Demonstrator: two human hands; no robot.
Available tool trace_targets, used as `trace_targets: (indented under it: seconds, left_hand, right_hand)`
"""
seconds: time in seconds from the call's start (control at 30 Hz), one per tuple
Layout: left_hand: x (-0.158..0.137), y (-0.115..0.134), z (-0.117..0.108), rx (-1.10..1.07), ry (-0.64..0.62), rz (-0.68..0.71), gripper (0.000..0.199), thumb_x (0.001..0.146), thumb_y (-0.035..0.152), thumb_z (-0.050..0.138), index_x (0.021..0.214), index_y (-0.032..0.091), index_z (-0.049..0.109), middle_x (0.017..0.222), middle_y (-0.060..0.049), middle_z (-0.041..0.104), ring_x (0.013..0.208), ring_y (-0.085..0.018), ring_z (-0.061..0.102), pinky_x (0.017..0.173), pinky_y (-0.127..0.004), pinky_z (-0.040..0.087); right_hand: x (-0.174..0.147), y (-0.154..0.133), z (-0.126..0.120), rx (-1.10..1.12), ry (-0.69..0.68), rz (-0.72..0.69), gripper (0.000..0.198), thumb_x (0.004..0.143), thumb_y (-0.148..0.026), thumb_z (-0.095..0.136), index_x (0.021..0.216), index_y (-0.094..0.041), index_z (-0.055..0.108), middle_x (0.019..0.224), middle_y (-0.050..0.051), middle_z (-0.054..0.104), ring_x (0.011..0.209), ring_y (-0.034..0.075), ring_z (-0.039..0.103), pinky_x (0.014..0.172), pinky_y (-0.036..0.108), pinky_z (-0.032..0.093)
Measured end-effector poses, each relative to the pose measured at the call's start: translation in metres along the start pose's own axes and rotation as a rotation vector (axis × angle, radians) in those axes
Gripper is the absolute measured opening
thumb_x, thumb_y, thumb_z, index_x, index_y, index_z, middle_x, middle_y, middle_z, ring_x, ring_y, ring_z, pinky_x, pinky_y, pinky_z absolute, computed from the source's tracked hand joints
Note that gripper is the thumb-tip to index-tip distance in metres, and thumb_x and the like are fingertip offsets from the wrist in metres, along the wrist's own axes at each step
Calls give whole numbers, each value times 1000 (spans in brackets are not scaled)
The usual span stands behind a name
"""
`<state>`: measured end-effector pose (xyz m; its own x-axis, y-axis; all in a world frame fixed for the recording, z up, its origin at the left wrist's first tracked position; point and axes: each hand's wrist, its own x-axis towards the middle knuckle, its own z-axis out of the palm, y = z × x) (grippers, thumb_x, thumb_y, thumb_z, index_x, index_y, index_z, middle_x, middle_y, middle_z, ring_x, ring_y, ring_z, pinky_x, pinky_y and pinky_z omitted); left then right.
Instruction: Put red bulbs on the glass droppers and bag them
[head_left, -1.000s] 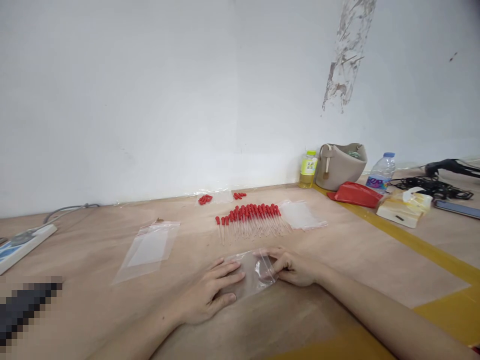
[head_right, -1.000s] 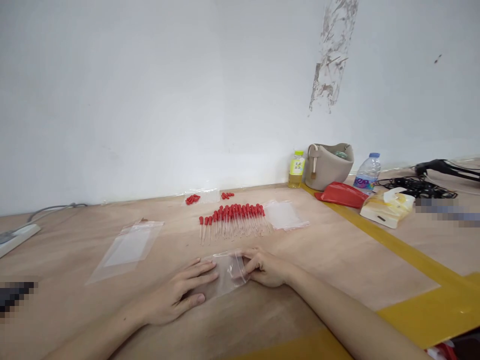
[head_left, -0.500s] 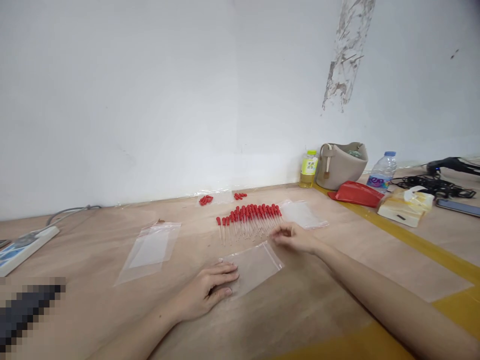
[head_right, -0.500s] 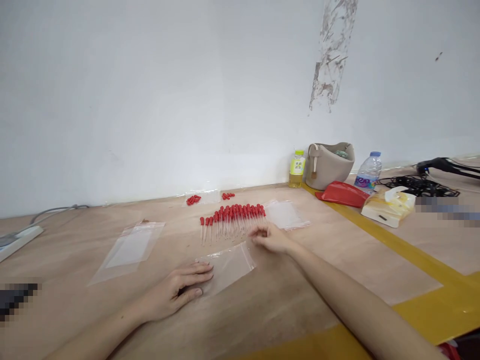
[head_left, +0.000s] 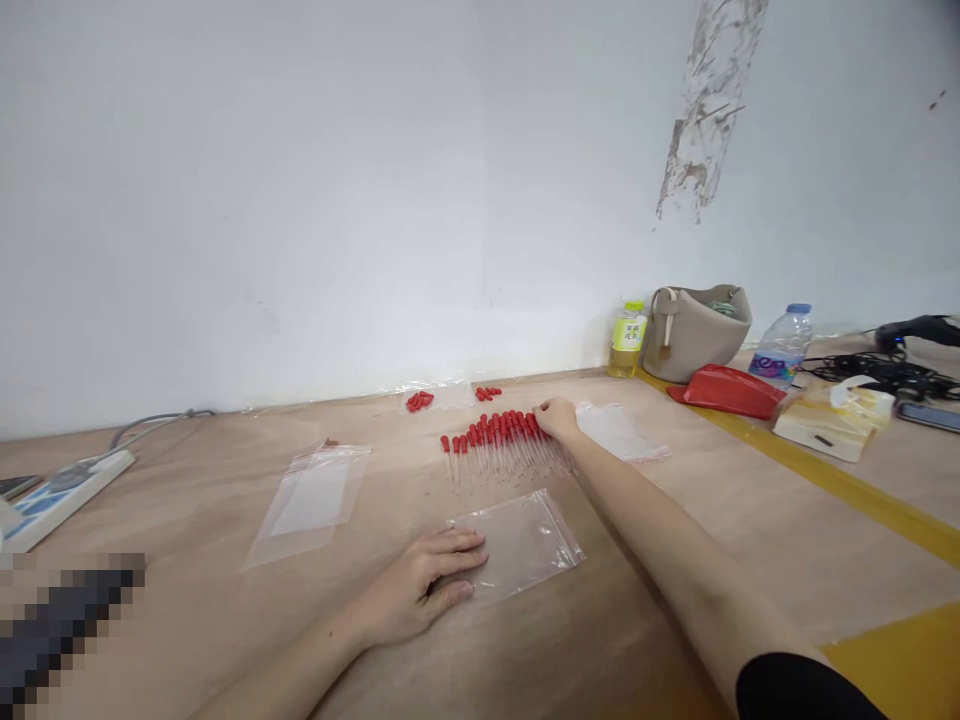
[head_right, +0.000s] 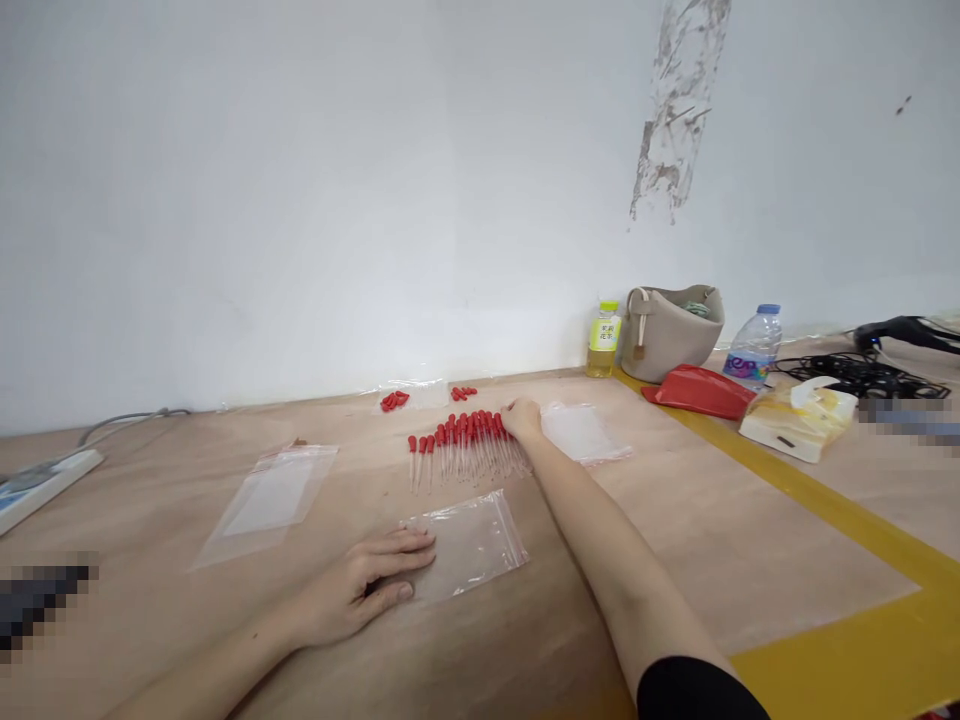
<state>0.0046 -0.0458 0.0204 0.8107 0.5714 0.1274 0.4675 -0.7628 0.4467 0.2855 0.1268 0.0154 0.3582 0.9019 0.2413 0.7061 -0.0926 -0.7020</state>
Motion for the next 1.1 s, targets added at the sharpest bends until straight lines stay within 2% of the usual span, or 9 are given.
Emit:
trace_targets:
  seconds: [0.13,0.23,0.37,0.43,0.63,0.77,0.93,1.0,1.1]
  left_hand:
    - [0,0,0,-8,9,5,35,86,32,43,121,29,46,128,-2,45,119,-19,39,101,-41,28]
    - [1,0,0,-36,14,12,36,85,32,44,121,29,46,127,-3,45,118,-20,39,101,-42,28]
    - [1,-2,2,-42,27,4,35,85,31,45,120,29,47,127,-3,46,117,-20,40,100,-42,29]
    - [1,-3,3,-39,33,-6,35,85,31,45,119,29,48,126,-3,47,117,-19,40,100,-41,29]
    - [-2,-4,4,-64,72,-55,32,83,34,47,114,27,53,126,-4,46,116,-20,41,96,-37,36]
    - [-2,-5,4,-76,74,-64,32,82,35,48,112,27,54,124,-5,47,114,-21,43,95,-38,36]
    - [-2,-6,4,-38,88,-64,39,82,37,48,120,28,46,124,-4,48,113,-21,43,96,-39,35]
    - [-3,-5,4,-22,114,-84,46,81,38,49,125,28,38,125,-4,47,112,-22,44,94,-38,36]
    - [-2,-4,4,-7,171,-90,46,81,37,50,124,27,38,123,-5,47,110,-21,45,92,-36,38]
  right_hand:
    - [3,-3,-6,66,17,31,15,67,-20,52,61,-13,63,73,13,66,82,24,60,71,28,42]
    - [-1,-6,-26,159,33,48,19,72,-23,48,59,-13,58,61,11,63,65,19,60,60,26,43]
    - [-26,5,-63,327,111,30,20,82,-30,35,86,-15,48,68,6,63,48,9,54,45,20,42]
    - [-48,17,-75,505,151,-3,17,82,-32,37,89,-17,42,67,2,60,43,8,50,40,18,40]
    - [-106,50,-71,843,-47,137,19,78,-37,48,77,-20,41,61,-1,54,45,8,50,40,18,42]
    - [-123,54,-63,994,-116,253,18,78,-36,48,73,-20,41,61,0,55,46,9,53,43,21,45]
    - [-132,48,-63,1108,-310,389,16,81,-28,47,67,-19,44,66,3,58,55,10,58,59,24,50]
    - [-135,46,-66,1095,-460,386,13,77,-25,53,68,-17,46,70,4,60,61,10,60,64,24,50]
    - [-136,45,-74,886,-703,212,19,67,-27,64,74,-16,51,64,0,59,54,8,56,54,20,46]
